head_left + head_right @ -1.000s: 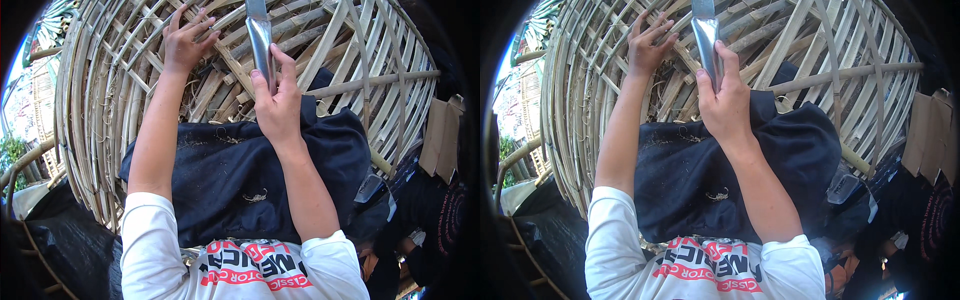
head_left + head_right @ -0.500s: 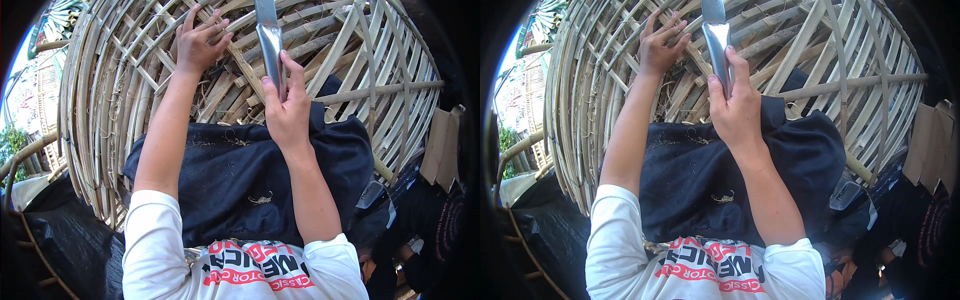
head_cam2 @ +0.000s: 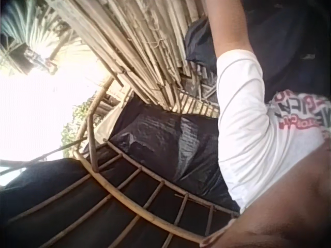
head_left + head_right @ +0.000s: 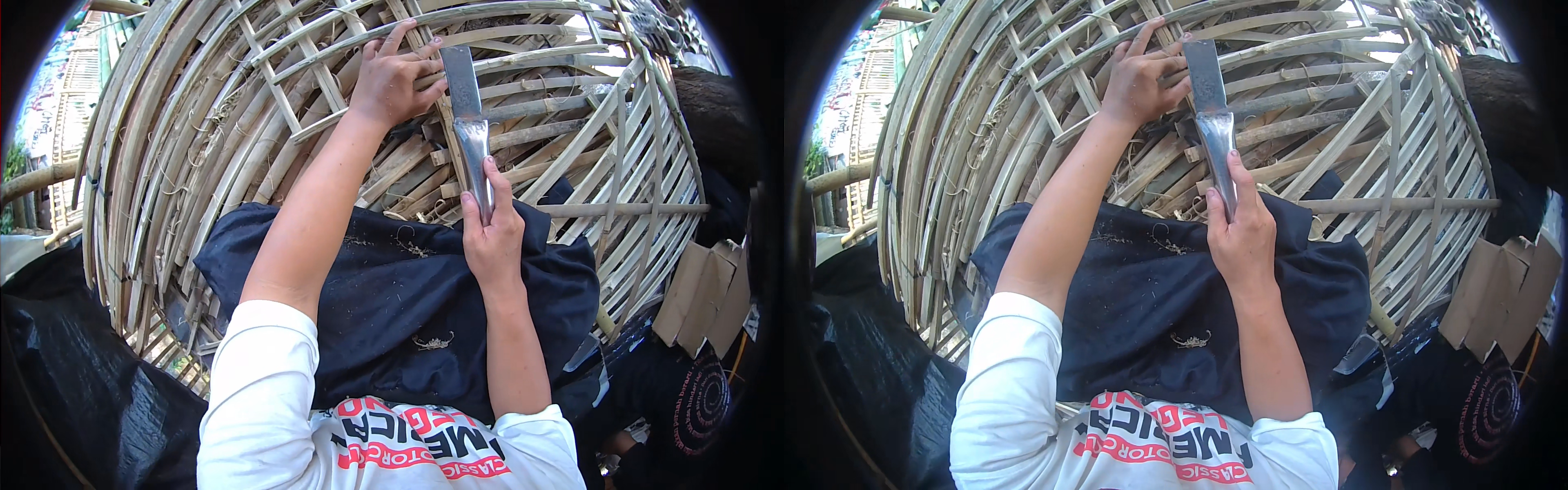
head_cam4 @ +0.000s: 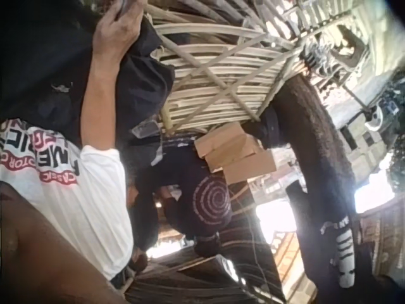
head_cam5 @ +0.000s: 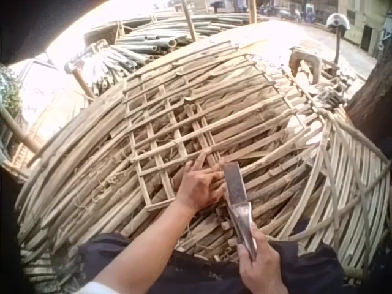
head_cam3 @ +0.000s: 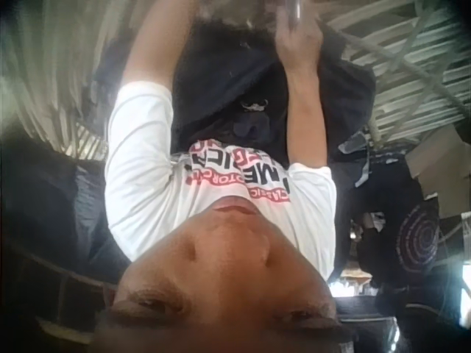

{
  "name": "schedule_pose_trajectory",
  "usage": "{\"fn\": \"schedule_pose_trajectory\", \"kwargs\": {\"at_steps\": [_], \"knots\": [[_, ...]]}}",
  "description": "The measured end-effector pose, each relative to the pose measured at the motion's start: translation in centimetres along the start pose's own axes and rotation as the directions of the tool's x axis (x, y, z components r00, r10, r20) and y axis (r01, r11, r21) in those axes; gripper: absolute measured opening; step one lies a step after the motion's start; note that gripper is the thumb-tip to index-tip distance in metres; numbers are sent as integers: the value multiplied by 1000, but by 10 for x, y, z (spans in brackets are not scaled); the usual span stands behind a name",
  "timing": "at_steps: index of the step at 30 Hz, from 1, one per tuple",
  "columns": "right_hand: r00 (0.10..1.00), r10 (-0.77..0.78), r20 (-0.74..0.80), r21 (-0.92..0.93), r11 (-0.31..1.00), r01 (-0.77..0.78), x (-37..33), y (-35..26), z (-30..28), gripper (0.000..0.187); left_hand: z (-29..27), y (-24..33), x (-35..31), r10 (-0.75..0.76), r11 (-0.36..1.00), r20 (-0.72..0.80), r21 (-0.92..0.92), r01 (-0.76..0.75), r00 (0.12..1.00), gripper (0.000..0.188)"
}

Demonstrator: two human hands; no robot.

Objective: The person weaves bamboo strips into a large circular grid structure by hand, using a metal tool to lever and position the strips into place.

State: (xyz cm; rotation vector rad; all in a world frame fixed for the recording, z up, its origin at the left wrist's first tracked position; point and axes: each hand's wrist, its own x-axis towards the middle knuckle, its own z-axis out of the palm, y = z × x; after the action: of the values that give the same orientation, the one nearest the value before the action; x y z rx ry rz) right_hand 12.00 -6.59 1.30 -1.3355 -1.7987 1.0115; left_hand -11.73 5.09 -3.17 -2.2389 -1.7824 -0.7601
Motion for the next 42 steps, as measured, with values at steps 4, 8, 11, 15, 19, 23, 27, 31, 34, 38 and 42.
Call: {"fn": "schedule_pose_trajectory", "kwargs": {"at_steps": [4, 8, 11, 15, 19, 23, 27, 31, 34, 38, 42], "knots": [[1000, 17, 20, -27, 999, -16, 0, 3, 2, 47, -1, -1, -2, -21, 999, 24, -39, 22, 999, 31], [999, -8, 40, -41, 999, 10, 1, 4, 7, 48, -8, 2, -3, -28, 998, -21, -56, 27, 999, 30], [994, 82, 69, 11, 996, -83, 0, -4, 5, 48, -8, 3, -3, -39, 995, -40, -94, 36, 998, 29], [999, 13, 49, -52, 999, -11, 0, -1, 5, 47, -6, 5, -3, -56, 992, -18, -119, 53, 998, 24], [999, -14, 34, -61, 998, 16, -2, -4, 9, 47, -6, 4, -6, -73, 989, -19, -132, 70, 997, 23], [999, -43, 24, -96, 994, 45, -1, 4, 12, 46, -4, 1, -6, -78, 989, -11, -130, 76, 997, 24], [999, -54, 9, -112, 992, 55, -3, 15, 14, 46, -3, 3, -7, -92, 985, -32, -149, 86, 995, 23], [987, -155, 30, -214, 964, 158, -1, 14, 14, 45, -5, 3, -6, -100, 990, 85, -93, 108, 991, 30], [998, -35, 45, -115, 993, 40, -3, 15, 14, 44, -7, 5, -6, -102, 986, 36, -127, 106, 994, 24], [988, -145, 57, -220, 963, 154, -2, 15, 15, 41, -3, 3, -8, -103, 987, -9, -125, 101, 995, 23], [991, -132, 35, -158, 978, 136, -5, 15, 16, 40, -1, 2, -7, -95, 988, -16, -120, 92, 995, 24]]}}
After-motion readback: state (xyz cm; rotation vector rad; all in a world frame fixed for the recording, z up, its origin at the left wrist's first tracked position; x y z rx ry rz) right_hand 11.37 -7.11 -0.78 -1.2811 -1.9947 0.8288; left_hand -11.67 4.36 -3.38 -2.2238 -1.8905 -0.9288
